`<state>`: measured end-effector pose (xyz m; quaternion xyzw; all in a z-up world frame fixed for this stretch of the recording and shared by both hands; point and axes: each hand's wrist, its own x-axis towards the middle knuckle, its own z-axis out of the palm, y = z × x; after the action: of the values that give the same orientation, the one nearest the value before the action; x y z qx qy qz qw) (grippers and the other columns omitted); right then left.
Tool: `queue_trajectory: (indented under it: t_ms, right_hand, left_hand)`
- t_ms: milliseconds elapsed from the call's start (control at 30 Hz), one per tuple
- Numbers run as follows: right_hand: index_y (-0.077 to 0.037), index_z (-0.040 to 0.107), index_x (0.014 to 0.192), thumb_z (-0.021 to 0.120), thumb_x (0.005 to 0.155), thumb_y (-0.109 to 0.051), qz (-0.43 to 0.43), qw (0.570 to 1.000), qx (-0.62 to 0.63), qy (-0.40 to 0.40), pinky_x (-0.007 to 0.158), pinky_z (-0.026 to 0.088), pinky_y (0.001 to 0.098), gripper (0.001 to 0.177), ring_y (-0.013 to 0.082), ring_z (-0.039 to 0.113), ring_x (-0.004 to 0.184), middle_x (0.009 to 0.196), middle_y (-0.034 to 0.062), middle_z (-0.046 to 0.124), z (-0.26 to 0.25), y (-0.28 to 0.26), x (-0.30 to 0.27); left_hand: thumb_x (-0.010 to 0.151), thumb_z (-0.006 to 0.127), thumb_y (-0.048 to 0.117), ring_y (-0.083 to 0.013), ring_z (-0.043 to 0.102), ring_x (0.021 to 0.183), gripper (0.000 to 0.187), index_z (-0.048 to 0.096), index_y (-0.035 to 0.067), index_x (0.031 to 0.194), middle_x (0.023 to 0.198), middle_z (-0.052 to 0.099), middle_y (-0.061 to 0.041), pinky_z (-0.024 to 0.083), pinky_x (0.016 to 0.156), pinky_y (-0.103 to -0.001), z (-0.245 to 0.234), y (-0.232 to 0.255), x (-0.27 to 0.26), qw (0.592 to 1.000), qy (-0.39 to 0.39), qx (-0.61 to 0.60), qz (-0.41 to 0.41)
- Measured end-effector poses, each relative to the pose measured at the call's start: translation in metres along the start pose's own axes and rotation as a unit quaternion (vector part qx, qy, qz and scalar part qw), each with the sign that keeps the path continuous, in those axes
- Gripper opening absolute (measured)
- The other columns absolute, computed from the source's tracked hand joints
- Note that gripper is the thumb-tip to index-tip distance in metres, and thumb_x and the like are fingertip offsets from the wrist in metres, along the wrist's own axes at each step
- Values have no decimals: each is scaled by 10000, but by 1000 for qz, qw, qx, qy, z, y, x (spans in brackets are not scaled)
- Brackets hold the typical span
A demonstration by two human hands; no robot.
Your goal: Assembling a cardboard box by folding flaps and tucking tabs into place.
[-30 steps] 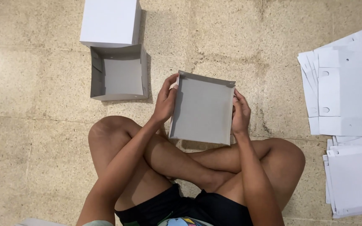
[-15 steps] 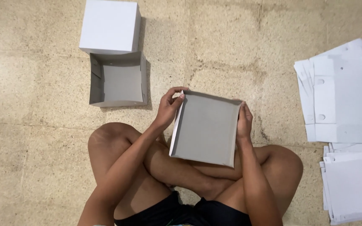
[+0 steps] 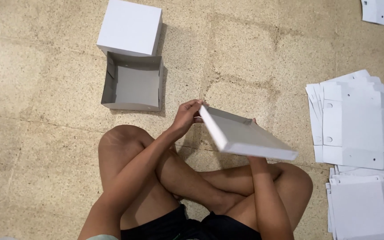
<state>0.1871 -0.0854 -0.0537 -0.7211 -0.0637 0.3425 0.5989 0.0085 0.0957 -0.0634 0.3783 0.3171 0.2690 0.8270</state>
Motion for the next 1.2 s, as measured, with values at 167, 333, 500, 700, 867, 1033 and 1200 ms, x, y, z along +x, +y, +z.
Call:
queue_trajectory:
  t_ms: [167,333,500,700,867,1033,1200]
  right_hand:
    - [7,688,1230,596,998,-567,-18,999,41,4,1044,449,452,626,328,631,1120,1165,232,672,-3,5,1]
    - [6,677,1241,603,1006,-530,-35,994,106,16,1019,492,443,590,308,649,1107,1186,208,670,-9,12,0]
    - [5,668,1249,608,1012,-502,-46,987,153,32,1000,524,437,563,293,662,1097,1202,190,668,-13,14,4]
    - [4,657,1259,615,1020,-465,-67,969,231,50,974,567,429,528,273,680,1084,1223,166,666,-27,12,17]
    - [53,638,1236,628,1054,-266,-179,955,179,155,906,642,423,367,298,699,1016,1119,233,657,-12,10,3]
    - [13,655,1272,689,1000,-204,-104,992,-32,61,832,625,460,349,336,671,955,1085,221,630,20,8,-28]
    - [80,459,1402,666,904,-17,11,993,115,38,996,528,426,548,264,556,1071,1232,232,519,35,-37,-96]
  left_hand:
    - [995,616,182,-274,728,676,286,689,-82,1080,837,686,-202,671,651,-409,15,20,-13,999,-49,-13,18]
    - [964,635,107,-233,710,643,236,704,-106,1041,800,689,-202,663,641,-353,11,24,-9,999,-32,13,30]
    - [956,649,127,-228,712,664,241,715,-89,1038,807,698,-196,659,651,-339,15,27,-12,999,-29,17,14]
    - [1040,507,221,-288,637,1004,365,609,6,1317,1140,661,-212,567,862,-398,19,49,-17,978,70,188,51]
    - [997,534,149,-343,546,1088,353,565,41,1332,1205,579,-193,452,941,-415,10,44,-20,895,144,357,225]
    - [963,622,231,-345,523,1270,452,570,81,1386,1276,622,-161,353,1104,-458,31,47,-44,764,-50,588,261]
    - [925,677,230,-334,562,1239,398,615,88,1291,1252,643,-130,306,1137,-557,25,2,-45,621,-250,694,264]
